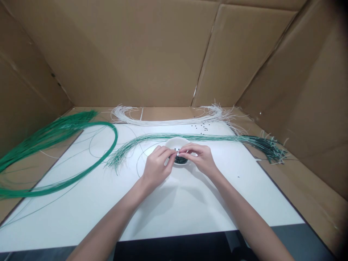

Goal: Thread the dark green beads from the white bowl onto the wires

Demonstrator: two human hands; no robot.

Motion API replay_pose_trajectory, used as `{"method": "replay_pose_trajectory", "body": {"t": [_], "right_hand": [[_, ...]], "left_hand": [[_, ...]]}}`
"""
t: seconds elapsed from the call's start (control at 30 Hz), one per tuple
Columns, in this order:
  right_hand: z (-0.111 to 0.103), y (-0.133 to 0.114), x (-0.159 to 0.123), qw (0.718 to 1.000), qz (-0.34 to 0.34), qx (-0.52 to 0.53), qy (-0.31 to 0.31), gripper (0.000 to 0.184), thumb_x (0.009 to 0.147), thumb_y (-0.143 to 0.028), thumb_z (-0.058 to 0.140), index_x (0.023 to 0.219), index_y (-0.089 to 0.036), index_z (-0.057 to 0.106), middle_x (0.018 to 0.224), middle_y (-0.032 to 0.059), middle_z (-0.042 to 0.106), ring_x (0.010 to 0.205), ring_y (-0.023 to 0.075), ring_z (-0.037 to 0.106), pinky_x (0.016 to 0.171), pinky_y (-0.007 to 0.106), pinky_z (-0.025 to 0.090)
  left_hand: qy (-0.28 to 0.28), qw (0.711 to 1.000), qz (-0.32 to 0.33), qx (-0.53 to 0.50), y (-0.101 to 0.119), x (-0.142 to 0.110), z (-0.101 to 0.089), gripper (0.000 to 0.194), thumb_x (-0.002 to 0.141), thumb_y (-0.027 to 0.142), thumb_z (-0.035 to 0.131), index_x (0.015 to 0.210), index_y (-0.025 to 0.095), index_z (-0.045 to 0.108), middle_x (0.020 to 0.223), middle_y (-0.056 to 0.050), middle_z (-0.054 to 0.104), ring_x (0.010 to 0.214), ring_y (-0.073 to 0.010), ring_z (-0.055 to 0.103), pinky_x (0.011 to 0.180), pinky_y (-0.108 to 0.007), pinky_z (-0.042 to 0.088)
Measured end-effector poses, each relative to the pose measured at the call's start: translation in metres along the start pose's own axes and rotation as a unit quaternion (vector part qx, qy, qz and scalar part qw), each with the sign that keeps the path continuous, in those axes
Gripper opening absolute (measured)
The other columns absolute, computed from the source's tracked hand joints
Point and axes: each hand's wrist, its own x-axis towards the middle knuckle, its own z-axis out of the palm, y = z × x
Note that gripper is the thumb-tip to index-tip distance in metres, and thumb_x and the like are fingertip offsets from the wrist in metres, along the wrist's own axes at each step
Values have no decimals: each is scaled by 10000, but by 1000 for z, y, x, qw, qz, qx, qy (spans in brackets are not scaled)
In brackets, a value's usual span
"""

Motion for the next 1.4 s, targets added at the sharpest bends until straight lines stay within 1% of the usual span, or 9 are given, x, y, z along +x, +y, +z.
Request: {"method": "replay_pose_trajectory", "body": {"t": [0.3,0.5,0.63,0.83,0.9,1.03,1.13,1.27,1.4], "right_hand": [[3,-1,-1,1000,-3,-13,-4,96,683,-296,638,707,-211,675,730,35,661,693,163,594,591,268,467],[3,-1,0,999,-6,-34,27,83,689,-285,631,685,-210,666,718,30,657,662,156,583,572,262,448],[2,-1,0,999,6,-22,32,81,688,-274,631,696,-200,661,725,36,651,673,157,582,569,262,456],[4,-1,-1,1000,-5,-4,-4,78,691,-273,632,708,-200,654,741,34,647,703,154,583,596,262,464],[4,-1,-1,1000,-3,-1,-23,140,688,-281,634,806,-206,645,795,34,644,704,146,580,602,257,473],[-3,5,4,997,14,-56,-44,470,659,-266,658,1104,-221,516,961,49,599,717,133,564,661,271,491],[-7,10,12,975,32,-183,-124,400,653,-217,648,1044,-191,561,989,63,604,802,165,571,742,299,464],[1,6,24,903,65,-347,-244,324,624,-152,630,947,-178,623,979,73,636,906,221,562,724,274,425],[13,1,31,862,95,-411,-281,177,597,-106,602,754,-161,664,781,63,667,721,186,588,577,228,385]], "left_hand": [[0,1000,3,-5,-1,-1,3,109,813,171,466,812,182,574,747,-25,595,716,-136,507,683,-274,425],[7,997,-58,-42,1,0,2,174,807,156,440,962,182,515,895,-49,540,729,-119,513,665,-248,439],[0,996,-73,-59,0,1,1,161,819,141,402,956,177,478,806,-30,516,680,-108,487,637,-232,429],[-27,992,-72,-98,-1,-1,3,161,824,164,432,981,186,462,861,-30,561,720,-99,516,645,-210,432],[-24,992,-79,-92,-1,-1,4,153,823,166,439,969,191,475,858,-24,568,726,-99,523,656,-210,433],[13,990,-125,-70,-6,1,4,152,819,166,441,961,191,488,828,-17,572,732,-108,528,673,-223,430],[24,984,-164,-62,-9,3,3,136,817,176,439,940,189,497,848,-17,576,739,-114,532,670,-226,428],[24,979,-193,-55,-11,4,1,129,817,194,433,925,193,505,844,-11,579,742,-117,532,680,-226,419],[10,977,-206,-58,-11,5,1,137,817,201,419,920,192,510,843,-11,578,705,-113,521,657,-223,408]]}}
